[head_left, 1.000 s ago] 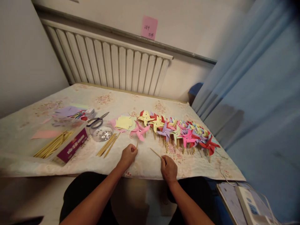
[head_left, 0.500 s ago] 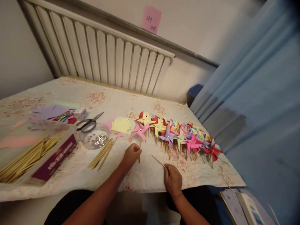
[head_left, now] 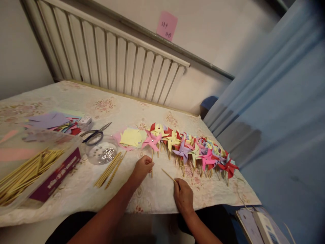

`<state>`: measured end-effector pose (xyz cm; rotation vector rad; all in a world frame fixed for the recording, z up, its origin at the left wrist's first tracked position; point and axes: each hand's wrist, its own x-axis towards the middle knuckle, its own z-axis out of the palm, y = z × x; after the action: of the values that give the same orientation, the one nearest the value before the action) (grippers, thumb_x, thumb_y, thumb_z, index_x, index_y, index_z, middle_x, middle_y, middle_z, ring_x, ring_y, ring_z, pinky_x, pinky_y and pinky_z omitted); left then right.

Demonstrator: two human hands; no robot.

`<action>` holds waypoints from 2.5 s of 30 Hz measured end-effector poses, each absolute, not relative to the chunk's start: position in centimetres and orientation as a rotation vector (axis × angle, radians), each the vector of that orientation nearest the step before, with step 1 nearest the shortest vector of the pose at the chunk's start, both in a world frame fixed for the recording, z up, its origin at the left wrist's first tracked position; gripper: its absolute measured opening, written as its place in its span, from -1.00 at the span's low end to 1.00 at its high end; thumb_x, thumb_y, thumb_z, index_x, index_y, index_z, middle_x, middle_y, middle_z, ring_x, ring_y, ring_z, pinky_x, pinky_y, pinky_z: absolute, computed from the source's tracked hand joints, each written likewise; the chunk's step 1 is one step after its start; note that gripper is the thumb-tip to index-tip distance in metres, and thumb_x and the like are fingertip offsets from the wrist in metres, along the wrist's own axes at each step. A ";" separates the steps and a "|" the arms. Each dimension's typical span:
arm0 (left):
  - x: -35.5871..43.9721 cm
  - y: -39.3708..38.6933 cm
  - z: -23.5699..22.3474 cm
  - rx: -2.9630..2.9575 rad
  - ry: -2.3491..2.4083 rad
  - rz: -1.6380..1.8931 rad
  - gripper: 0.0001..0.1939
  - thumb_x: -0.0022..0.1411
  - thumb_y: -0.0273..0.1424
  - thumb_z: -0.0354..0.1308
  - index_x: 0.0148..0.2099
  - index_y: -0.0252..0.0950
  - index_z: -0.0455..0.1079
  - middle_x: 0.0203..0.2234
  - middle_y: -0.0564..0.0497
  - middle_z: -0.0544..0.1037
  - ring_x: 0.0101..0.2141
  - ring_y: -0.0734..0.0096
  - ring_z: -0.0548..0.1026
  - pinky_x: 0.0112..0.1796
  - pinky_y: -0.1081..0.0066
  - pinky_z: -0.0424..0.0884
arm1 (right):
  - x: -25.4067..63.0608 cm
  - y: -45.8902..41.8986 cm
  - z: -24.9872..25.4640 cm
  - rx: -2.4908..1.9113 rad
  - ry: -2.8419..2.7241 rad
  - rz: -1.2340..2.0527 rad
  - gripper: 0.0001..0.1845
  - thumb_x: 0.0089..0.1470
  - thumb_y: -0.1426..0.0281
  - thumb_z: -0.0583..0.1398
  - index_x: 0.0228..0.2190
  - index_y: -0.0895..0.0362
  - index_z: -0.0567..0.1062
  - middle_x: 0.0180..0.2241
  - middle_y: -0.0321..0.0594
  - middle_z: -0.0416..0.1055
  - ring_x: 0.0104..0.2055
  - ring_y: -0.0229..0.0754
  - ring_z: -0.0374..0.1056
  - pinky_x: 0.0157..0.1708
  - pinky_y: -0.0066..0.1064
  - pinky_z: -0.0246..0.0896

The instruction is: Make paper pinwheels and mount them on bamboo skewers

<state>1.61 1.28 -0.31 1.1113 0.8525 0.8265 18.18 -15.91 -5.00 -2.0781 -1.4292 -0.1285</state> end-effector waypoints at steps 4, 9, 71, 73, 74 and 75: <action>1.4 1.2 0.0 1.122 0.829 0.825 -0.77 -0.13 -0.29 0.22 -0.46 -0.27 0.24 -0.71 0.20 0.31 -0.65 0.56 0.27 -0.57 0.50 0.22 | 15.8 -12.6 -3.6 -2.052 -1.377 0.036 -0.72 0.25 0.34 0.01 -0.33 0.12 0.49 -0.42 -0.18 0.46 -0.36 -0.14 0.36 -0.30 -0.37 0.16; 0.9 1.2 0.3 1.136 0.831 0.839 -0.77 -0.12 -0.28 0.21 -0.46 -0.27 0.25 -0.70 0.19 0.31 -0.64 0.54 0.29 -0.56 0.49 0.23 | 13.4 -9.3 -2.1 -1.829 -1.374 0.059 -0.74 0.21 0.32 0.04 -0.34 0.12 0.50 -0.35 -0.15 0.46 -0.21 -0.10 0.31 -0.13 -0.31 0.14; -1.2 3.4 1.0 0.995 1.003 0.994 -0.77 -0.05 -0.24 0.17 -0.44 -0.31 0.32 -0.56 0.06 0.44 -0.59 0.54 0.34 -0.53 0.50 0.21 | 9.6 -10.2 -1.9 -1.684 -0.946 0.777 -0.91 -0.10 0.38 0.16 -0.50 0.14 0.44 -0.62 -0.42 0.25 -0.55 -0.32 0.08 -0.52 -0.50 -0.02; -1.1 3.3 1.2 1.005 0.998 0.973 -0.78 -0.05 -0.24 0.17 -0.45 -0.31 0.31 -0.57 0.06 0.44 -0.59 0.54 0.33 -0.54 0.50 0.19 | 9.6 -10.2 -2.0 -1.683 -0.948 0.780 -0.91 -0.09 0.38 0.16 -0.50 0.14 0.44 -0.62 -0.42 0.25 -0.55 -0.32 0.08 -0.52 -0.49 -0.02; -1.1 3.3 1.2 1.010 0.994 0.961 -0.77 -0.05 -0.24 0.17 -0.45 -0.31 0.31 -0.57 0.06 0.43 -0.59 0.54 0.32 -0.54 0.50 0.19 | 9.6 -10.2 -2.0 -1.682 -0.948 0.785 -0.90 -0.09 0.37 0.16 -0.49 0.13 0.44 -0.61 -0.42 0.25 -0.55 -0.32 0.08 -0.52 -0.49 -0.02; -1.1 3.2 1.2 1.015 0.988 0.949 -0.77 -0.05 -0.24 0.16 -0.46 -0.31 0.30 -0.58 0.06 0.43 -0.59 0.54 0.32 -0.54 0.50 0.19 | 9.7 -10.2 -2.1 -1.681 -0.947 0.790 -0.90 -0.08 0.37 0.16 -0.49 0.13 0.45 -0.61 -0.41 0.26 -0.55 -0.32 0.08 -0.51 -0.49 -0.02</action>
<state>-1.12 3.18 1.23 1.0148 0.9878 0.9494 9.65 -10.21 -2.08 -1.6806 -0.9473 0.7901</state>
